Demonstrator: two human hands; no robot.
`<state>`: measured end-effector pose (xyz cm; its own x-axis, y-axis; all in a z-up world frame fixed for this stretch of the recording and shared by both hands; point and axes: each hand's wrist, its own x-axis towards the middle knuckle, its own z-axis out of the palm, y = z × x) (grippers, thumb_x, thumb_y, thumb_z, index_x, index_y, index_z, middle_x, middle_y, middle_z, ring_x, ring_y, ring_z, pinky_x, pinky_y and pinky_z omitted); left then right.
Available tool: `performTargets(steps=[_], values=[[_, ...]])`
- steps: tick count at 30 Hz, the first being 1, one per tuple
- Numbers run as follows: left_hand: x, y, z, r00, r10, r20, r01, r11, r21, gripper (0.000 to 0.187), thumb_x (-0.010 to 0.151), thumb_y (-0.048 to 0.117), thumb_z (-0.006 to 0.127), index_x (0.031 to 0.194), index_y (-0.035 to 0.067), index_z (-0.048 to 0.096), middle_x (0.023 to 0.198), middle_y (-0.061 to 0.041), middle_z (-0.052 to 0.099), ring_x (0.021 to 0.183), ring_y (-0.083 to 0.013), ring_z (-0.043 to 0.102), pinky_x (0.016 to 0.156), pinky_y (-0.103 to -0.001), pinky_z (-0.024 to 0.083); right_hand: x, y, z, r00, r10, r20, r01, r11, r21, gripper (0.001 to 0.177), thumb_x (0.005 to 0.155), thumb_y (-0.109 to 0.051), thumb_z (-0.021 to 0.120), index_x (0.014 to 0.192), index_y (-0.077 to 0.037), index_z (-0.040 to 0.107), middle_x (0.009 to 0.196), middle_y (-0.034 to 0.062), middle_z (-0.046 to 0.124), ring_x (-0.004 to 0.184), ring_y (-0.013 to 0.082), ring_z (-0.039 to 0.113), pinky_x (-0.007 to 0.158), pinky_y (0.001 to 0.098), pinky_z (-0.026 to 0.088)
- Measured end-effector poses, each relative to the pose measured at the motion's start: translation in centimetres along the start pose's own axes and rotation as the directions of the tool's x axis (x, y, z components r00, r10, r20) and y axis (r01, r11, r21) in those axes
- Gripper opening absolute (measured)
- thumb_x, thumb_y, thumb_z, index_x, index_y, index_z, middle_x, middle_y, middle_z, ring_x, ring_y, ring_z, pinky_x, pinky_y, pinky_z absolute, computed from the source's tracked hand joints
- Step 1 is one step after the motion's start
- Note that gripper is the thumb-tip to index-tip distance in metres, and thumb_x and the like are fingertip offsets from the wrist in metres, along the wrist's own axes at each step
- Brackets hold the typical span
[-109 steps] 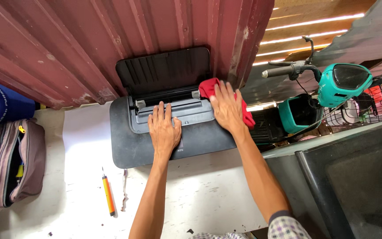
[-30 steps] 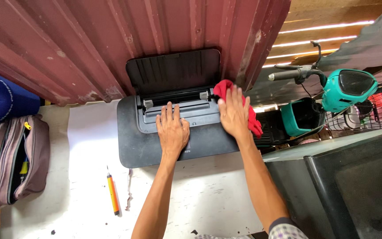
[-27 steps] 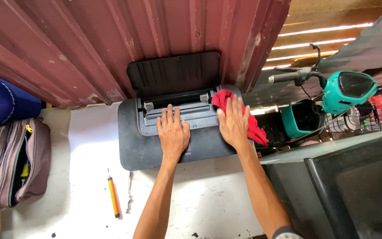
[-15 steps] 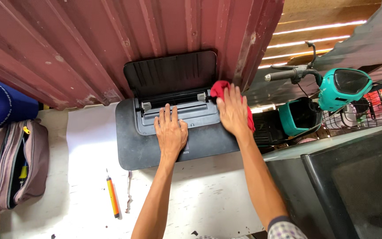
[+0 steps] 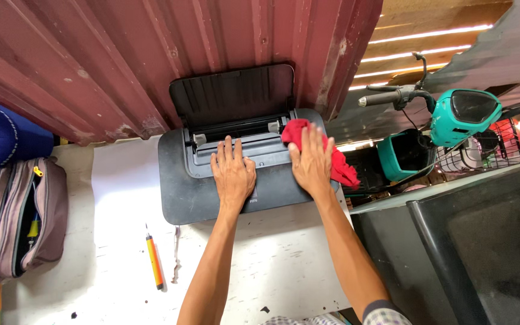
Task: The person wipes the exterior and interior surfaces of a desktop printer with a red cloth. They repeatedly rub the top cover, sides, and the open scanner bed area while the printer remains on a cluttered table.
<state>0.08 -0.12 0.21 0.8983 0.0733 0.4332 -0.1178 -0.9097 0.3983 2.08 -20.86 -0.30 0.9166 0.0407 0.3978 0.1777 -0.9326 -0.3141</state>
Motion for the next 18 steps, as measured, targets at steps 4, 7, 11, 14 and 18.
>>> performTargets(steps=[4, 7, 11, 14, 18], values=[[-0.1, 0.1, -0.1, 1.000, 0.004, -0.009, -0.005, 1.000, -0.004, 0.051, 0.092, 0.020, 0.053, 0.138, -0.001, 0.059, 0.151, -0.023, 0.051, 0.141, -0.0412, 0.046, 0.116, -0.059, 0.031, -2.6, -1.6, -0.6, 0.986, -0.156, 0.065, 0.151, 0.986, 0.067, 0.057, 0.106, -0.040, 0.045, 0.142, 0.002, 0.053, 0.158, 0.0223, 0.045, 0.151, 0.0431, 0.031, 0.122, 0.0622, 0.018], [-0.1, -0.1, -0.1, 1.000, -0.002, -0.015, 0.002, 1.000, -0.018, 0.052, 0.091, 0.020, 0.054, 0.138, -0.001, 0.059, 0.151, -0.023, 0.051, 0.141, -0.0416, 0.045, 0.115, -0.059, 0.031, -1.8, -2.0, -0.5, 0.986, -0.141, 0.089, 0.140, 0.990, 0.022, 0.058, 0.107, -0.040, 0.046, 0.143, 0.005, 0.054, 0.156, 0.0237, 0.046, 0.151, 0.0441, 0.029, 0.121, 0.0645, 0.018], [-0.1, 0.0, 0.2, 1.000, -0.006, -0.011, 0.006, 1.000, -0.030, 0.051, 0.092, 0.020, 0.054, 0.138, -0.001, 0.058, 0.151, -0.023, 0.051, 0.141, -0.0417, 0.045, 0.115, -0.059, 0.031, 0.1, -3.3, 0.8, 0.992, -0.114, 0.045, 0.118, 0.988, -0.100, 0.061, 0.104, -0.040, 0.047, 0.141, 0.007, 0.055, 0.154, 0.0248, 0.047, 0.148, 0.0457, 0.031, 0.115, 0.0680, 0.018], [-0.2, -0.6, 0.1, 1.000, 0.024, -0.014, -0.025, 0.999, -0.044, 0.051, 0.094, 0.019, 0.053, 0.139, -0.002, 0.058, 0.152, -0.024, 0.050, 0.141, -0.0430, 0.043, 0.115, -0.059, 0.031, -0.2, -5.6, 1.9, 0.984, -0.160, 0.081, 0.168, 0.981, -0.096, 0.059, 0.104, -0.040, 0.046, 0.140, 0.005, 0.057, 0.153, 0.0230, 0.048, 0.147, 0.0427, 0.035, 0.116, 0.0682, 0.018], [-0.3, -1.3, 0.5, 0.999, 0.032, -0.022, -0.034, 0.991, -0.128, 0.048, 0.095, 0.017, 0.052, 0.139, -0.003, 0.058, 0.151, -0.024, 0.050, 0.141, -0.0433, 0.043, 0.117, -0.057, 0.031, -1.4, -6.8, 2.2, 0.951, -0.284, 0.118, 0.273, 0.956, 0.105, 0.053, 0.108, -0.038, 0.041, 0.141, 0.001, 0.059, 0.153, 0.0197, 0.051, 0.147, 0.0380, 0.040, 0.121, 0.0660, 0.019]])
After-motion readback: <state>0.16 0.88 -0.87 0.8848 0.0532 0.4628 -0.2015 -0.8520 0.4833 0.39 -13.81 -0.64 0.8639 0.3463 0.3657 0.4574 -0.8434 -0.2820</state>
